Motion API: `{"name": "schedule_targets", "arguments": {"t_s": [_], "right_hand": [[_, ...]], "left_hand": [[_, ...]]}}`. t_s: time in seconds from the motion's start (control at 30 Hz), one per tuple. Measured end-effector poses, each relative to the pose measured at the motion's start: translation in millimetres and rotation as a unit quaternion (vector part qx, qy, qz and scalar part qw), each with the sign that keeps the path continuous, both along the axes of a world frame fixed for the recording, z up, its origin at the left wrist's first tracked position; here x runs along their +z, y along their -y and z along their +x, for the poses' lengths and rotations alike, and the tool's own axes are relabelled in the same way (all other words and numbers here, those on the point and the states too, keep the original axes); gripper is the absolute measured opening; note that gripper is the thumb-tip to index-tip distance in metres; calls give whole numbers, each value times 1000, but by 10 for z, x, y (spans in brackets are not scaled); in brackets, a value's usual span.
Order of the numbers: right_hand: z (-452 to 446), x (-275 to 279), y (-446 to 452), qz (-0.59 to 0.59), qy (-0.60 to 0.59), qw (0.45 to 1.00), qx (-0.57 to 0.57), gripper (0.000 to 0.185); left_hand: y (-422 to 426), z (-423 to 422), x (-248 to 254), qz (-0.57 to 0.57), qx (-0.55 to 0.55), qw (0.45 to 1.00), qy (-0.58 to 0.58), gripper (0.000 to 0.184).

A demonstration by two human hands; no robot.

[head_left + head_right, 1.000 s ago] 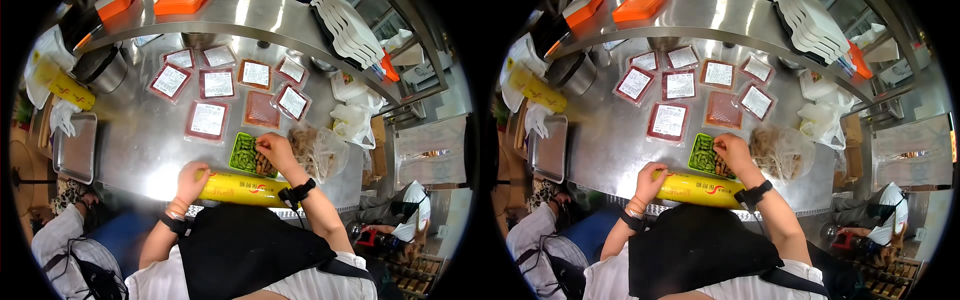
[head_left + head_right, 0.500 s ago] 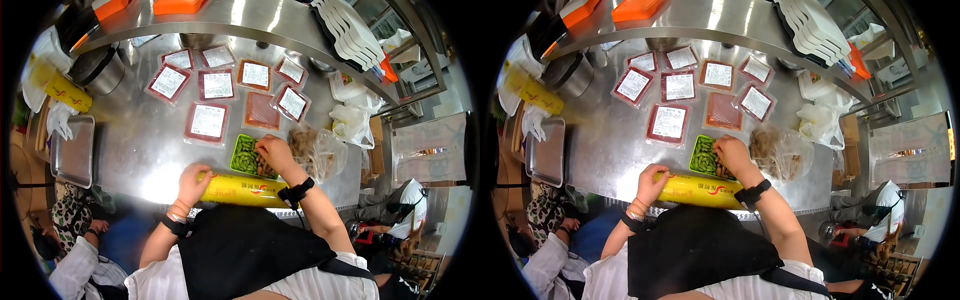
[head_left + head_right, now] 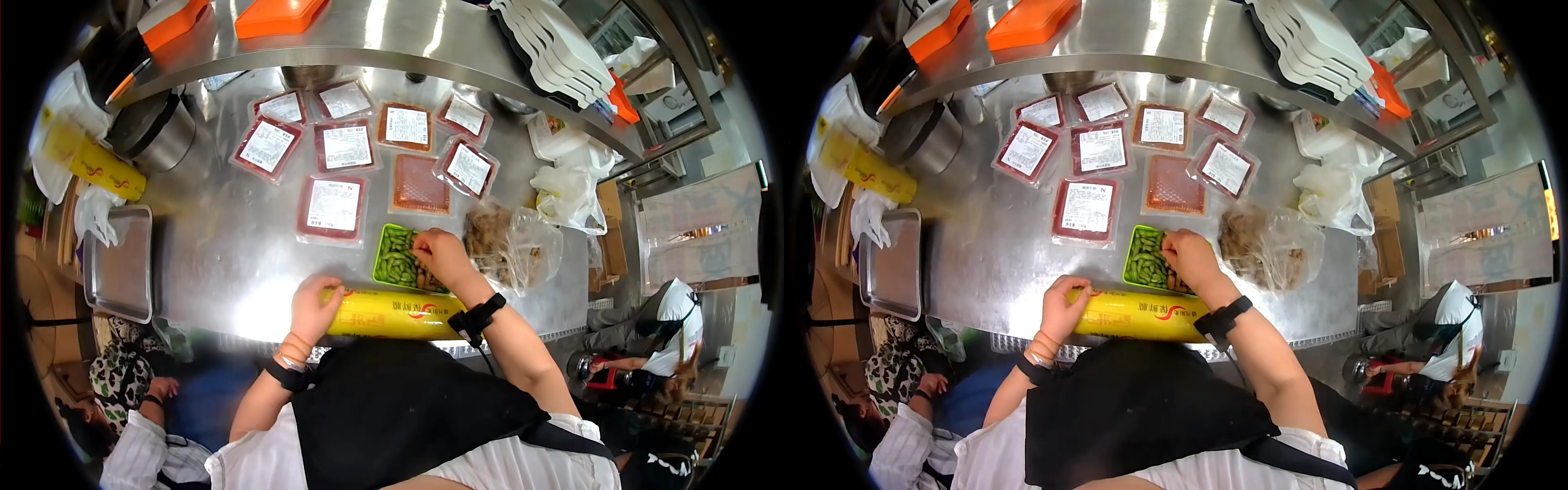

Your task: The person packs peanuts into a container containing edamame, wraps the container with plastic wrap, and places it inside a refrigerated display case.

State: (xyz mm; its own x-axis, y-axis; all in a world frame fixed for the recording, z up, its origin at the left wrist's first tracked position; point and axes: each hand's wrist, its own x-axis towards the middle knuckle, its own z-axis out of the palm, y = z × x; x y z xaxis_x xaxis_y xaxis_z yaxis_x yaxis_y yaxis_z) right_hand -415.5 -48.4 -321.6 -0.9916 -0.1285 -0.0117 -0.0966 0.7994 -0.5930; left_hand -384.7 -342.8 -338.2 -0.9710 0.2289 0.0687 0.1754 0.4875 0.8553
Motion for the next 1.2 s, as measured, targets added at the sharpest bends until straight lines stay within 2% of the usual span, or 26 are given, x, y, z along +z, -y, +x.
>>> {"name": "schedule_targets", "arguments": {"t_s": [0.13,0.23,0.33,0.43,0.47,0.57,0.6,0.7,0.8,0.9,0.93,1.03,1.2], "right_hand": [[93,180,-23,-55,-56,994,-70,11],[299,270,-240,-55,-60,980,-183,16],[660,186,-508,41,16,974,-222,24],[884,-119,-606,-39,93,968,-231,33],[888,-104,-556,-82,127,960,-237,37],[894,-183,-440,-192,92,953,-215,40],[875,-177,-440,-147,108,961,-207,42],[869,-128,-515,-128,138,968,-168,42],[891,-101,-504,-73,67,978,-182,41],[882,-47,-470,-48,-99,986,-122,42],[852,-17,-469,-52,-107,988,-102,43],[682,4,-456,-46,-127,989,-60,47],[501,-136,-371,-29,-103,994,-37,46]], "left_hand": [[-13,10,31,-2,2,1000,15,12],[13,-50,116,-60,-65,996,1,15],[-52,-286,381,-161,-178,966,-94,31],[-360,-415,141,-95,-222,962,-126,54],[-470,-412,83,-42,-235,971,27,68],[-721,-375,75,-123,-200,965,117,71],[-737,-327,82,-107,-179,970,124,71],[-773,-180,154,-149,-149,967,146,69],[-844,-113,230,-242,-107,964,-12,62],[-990,-234,244,-217,-116,956,-159,53],[-1086,-265,256,-206,-118,962,-133,47],[-1283,-404,47,-220,-144,954,-146,50],[-1422,-478,-75,-230,-161,951,-131,43]]}}
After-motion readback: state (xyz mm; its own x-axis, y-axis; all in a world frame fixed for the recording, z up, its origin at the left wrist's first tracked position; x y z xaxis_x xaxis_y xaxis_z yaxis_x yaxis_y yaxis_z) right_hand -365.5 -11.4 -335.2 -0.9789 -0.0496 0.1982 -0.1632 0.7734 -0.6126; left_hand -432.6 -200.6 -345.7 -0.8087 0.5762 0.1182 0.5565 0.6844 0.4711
